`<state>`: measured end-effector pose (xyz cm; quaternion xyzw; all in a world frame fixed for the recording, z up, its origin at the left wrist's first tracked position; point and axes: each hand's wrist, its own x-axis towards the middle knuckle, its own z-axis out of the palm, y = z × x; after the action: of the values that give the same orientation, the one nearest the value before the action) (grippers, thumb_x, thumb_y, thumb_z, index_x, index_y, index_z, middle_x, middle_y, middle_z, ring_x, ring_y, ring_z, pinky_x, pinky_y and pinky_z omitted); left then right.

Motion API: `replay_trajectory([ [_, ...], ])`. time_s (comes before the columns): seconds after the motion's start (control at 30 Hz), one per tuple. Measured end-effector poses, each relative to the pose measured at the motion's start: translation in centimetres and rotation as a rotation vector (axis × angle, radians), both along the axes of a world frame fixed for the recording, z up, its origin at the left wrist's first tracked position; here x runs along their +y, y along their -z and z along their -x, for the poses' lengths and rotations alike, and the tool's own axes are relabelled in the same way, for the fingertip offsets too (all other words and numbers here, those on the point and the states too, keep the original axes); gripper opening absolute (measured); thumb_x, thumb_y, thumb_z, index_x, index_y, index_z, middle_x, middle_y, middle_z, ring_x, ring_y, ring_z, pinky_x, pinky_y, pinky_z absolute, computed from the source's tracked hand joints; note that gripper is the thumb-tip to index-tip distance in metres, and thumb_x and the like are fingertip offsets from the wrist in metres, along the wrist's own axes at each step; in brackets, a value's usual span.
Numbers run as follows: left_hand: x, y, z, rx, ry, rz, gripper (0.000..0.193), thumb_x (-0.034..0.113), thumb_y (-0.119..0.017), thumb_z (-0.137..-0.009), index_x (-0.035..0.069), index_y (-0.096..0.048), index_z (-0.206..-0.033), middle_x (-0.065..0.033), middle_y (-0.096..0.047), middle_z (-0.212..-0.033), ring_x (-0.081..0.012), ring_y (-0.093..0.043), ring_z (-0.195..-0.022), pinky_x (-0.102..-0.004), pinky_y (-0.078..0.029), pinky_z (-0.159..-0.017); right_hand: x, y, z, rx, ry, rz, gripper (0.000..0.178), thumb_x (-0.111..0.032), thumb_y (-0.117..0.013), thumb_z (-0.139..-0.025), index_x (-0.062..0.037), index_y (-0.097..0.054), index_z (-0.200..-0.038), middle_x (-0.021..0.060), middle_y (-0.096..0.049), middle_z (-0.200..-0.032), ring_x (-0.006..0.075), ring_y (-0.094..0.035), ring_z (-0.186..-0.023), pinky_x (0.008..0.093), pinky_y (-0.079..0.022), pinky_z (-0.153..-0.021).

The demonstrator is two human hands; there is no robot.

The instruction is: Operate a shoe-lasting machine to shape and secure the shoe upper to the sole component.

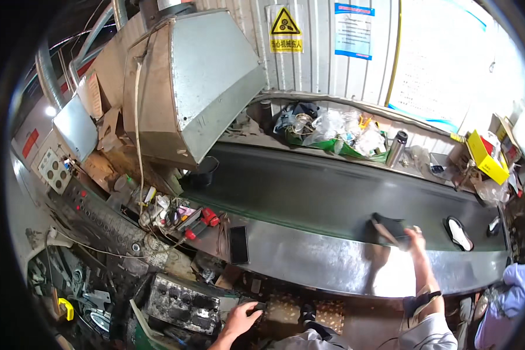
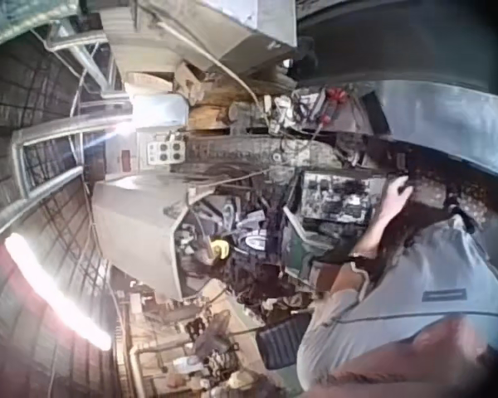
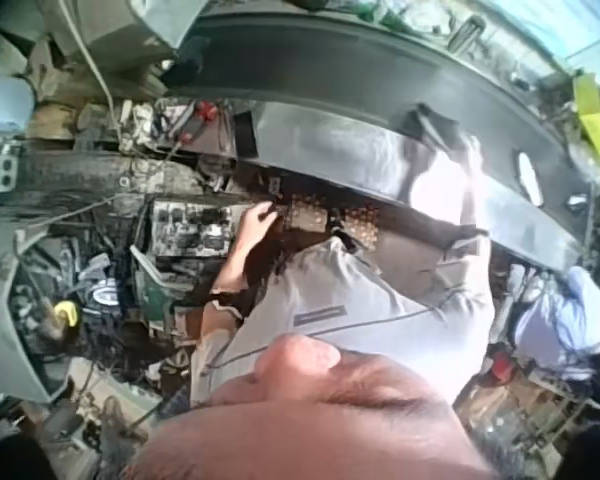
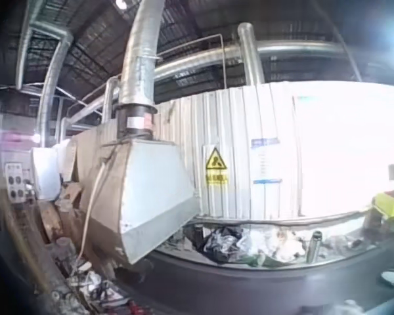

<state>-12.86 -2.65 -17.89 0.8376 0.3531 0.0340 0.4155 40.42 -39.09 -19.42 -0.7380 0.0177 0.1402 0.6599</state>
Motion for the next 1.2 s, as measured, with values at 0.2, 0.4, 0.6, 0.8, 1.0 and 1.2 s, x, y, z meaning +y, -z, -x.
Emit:
replay_trajectory([
  [0.2,3.5,3.7,1.4,0.114,0.029,-0.044,0.04,0.03,-0.075,-0.088,0.005,-0.072,-0.118,-0.0199,-0.073,-0.11,-0.0313,-0.071,-0.103,-0.0398,-0.055,-0.09,-19.3,8.1,-12.3,-0.414,0.81,0.654,0.105,-0.013,-0.08,-0.083,-0.0185,-0.011,-0.163,0.0274,-0.053,-0.142,0.0353,-0.059,-0.121,0.0429,-0.048,-0.103],
  [0.4,11.5,3.6,-2.7,-0.047,-0.208,0.014,0.032,0.027,-0.076,-0.089,0.001,-0.073,-0.109,-0.0167,-0.076,-0.095,-0.0232,-0.074,-0.088,-0.036,-0.056,-0.079,-1.6,11.0,-2.4,-0.491,0.138,0.418,0.047,0.005,-0.062,-0.082,-0.002,-0.058,-0.129,0.0111,-0.065,-0.103,0.0209,-0.063,-0.093,0.037,-0.05,-0.089],
  [0.6,28.4,0.8,-21.7,-0.066,-0.142,-0.28,0.031,0.031,-0.069,-0.093,0.001,-0.073,-0.094,-0.0188,-0.073,-0.086,-0.0337,-0.072,-0.081,-0.0427,-0.053,-0.072,17.8,7.9,14.7,-0.822,-0.561,0.562,0.027,-0.014,-0.074,-0.081,-0.0039,-0.065,-0.104,0.0174,-0.07,-0.098,0.0376,-0.066,-0.104,0.0523,-0.048,-0.104],
  [0.8,50.1,3.9,-25.8,0.28,-0.141,-0.818,0.029,0.026,-0.067,-0.091,0.002,-0.071,-0.106,-0.022,-0.067,-0.116,-0.0418,-0.067,-0.103,-0.0504,-0.054,-0.088,23.0,7.1,14.6,-0.602,-0.385,0.867,0.08,-0.026,-0.071,-0.087,0.0099,-0.033,-0.147,0.0267,-0.036,-0.154,0.0457,-0.023,-0.149,0.0648,-0.007,-0.123],
  [1.0,64.5,6.1,-22.5,0.783,-0.273,-1.107,0.059,0.037,-0.055,-0.097,-0.002,-0.053,-0.141,-0.0214,-0.05,-0.147,-0.0361,-0.046,-0.138,-0.0481,-0.034,-0.117,26.2,9.1,14.3,-0.465,-0.355,1.052,0.094,-0.042,-0.068,-0.086,0.0085,-0.025,-0.153,0.026,-0.036,-0.155,0.0441,-0.02,-0.151,0.0634,-0.002,-0.123],
  [1.2,67.8,-1.5,-21.0,1.148,0.262,-1.862,0.059,0.008,-0.05,-0.095,-0.008,-0.038,-0.151,-0.0172,-0.04,-0.158,-0.0273,-0.031,-0.149,-0.0469,-0.013,-0.128,27.8,8.2,13.7,-0.424,-0.317,1.136,0.091,-0.031,-0.07,-0.088,0.0,-0.02,-0.158,0.0268,-0.037,-0.152,0.0454,-0.03,-0.145,0.0586,-0.021,-0.12],
])
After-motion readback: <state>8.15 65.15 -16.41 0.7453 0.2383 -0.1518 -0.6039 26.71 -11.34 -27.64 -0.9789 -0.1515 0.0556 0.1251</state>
